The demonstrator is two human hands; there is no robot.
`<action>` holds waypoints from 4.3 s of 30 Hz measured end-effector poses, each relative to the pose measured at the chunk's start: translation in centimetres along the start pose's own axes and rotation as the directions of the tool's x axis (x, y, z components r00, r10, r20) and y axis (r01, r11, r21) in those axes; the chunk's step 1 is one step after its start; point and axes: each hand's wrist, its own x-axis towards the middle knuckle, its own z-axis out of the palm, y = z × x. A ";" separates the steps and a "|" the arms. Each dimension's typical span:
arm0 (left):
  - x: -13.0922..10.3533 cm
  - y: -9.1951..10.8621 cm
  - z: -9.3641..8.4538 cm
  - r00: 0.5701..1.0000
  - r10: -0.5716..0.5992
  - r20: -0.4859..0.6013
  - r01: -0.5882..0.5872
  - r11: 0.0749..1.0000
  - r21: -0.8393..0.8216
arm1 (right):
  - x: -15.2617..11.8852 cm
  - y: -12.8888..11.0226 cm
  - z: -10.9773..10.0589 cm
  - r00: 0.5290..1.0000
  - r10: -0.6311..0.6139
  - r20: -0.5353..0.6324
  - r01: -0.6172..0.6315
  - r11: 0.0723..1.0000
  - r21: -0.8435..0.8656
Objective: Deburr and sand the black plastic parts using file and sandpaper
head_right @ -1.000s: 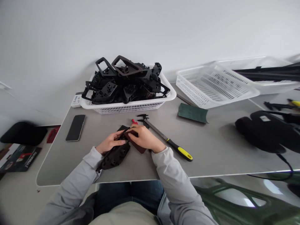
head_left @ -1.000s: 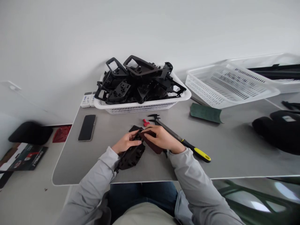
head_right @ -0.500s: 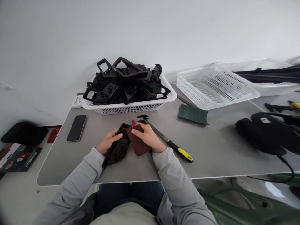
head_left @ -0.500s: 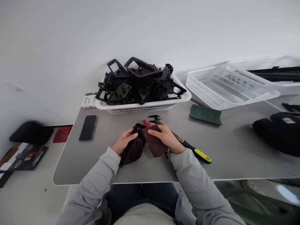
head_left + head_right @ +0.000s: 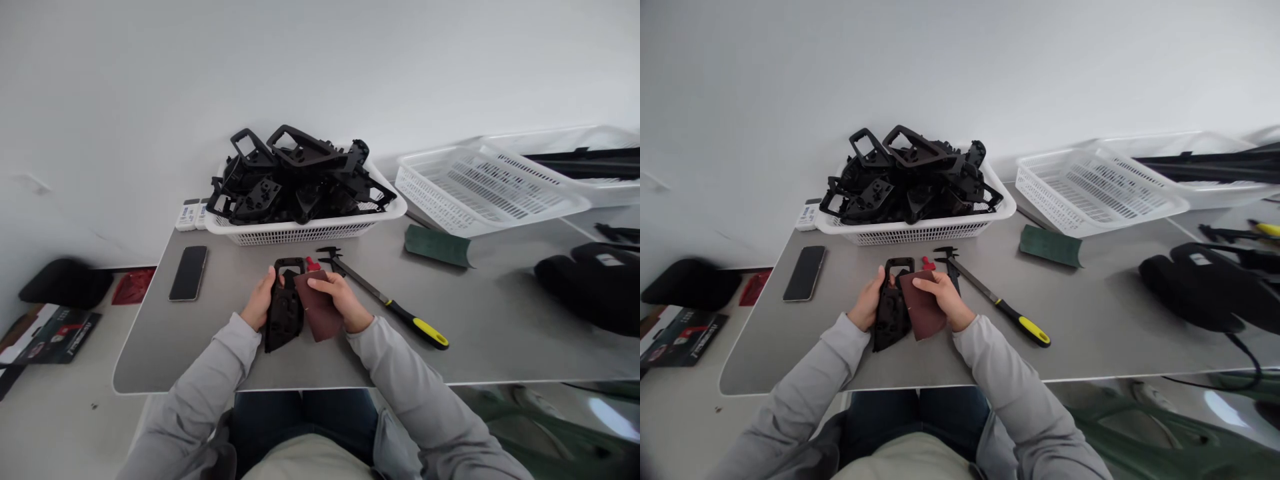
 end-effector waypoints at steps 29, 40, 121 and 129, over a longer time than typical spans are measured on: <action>0.4 1.1 -0.5 0.992 0.102 0.074 -0.090 0.985 -0.147 | 1.4 -0.5 -2.3 0.990 -0.061 -0.126 0.069 0.996 0.058; 0.6 1.3 -0.7 0.974 0.205 -0.092 -0.220 0.955 -0.201 | 0.5 -0.4 -2.3 0.999 -0.032 -0.044 0.031 0.999 -0.010; 0.1 -1.3 0.2 0.976 0.011 0.218 -0.005 1.000 -0.029 | 0.1 0.3 -0.1 0.984 -0.082 -0.157 0.091 0.995 0.051; 0.1 -1.4 0.0 0.971 -0.015 0.240 0.025 0.999 -0.038 | 0.2 1.0 0.4 0.991 -0.086 -0.101 0.085 0.996 -0.013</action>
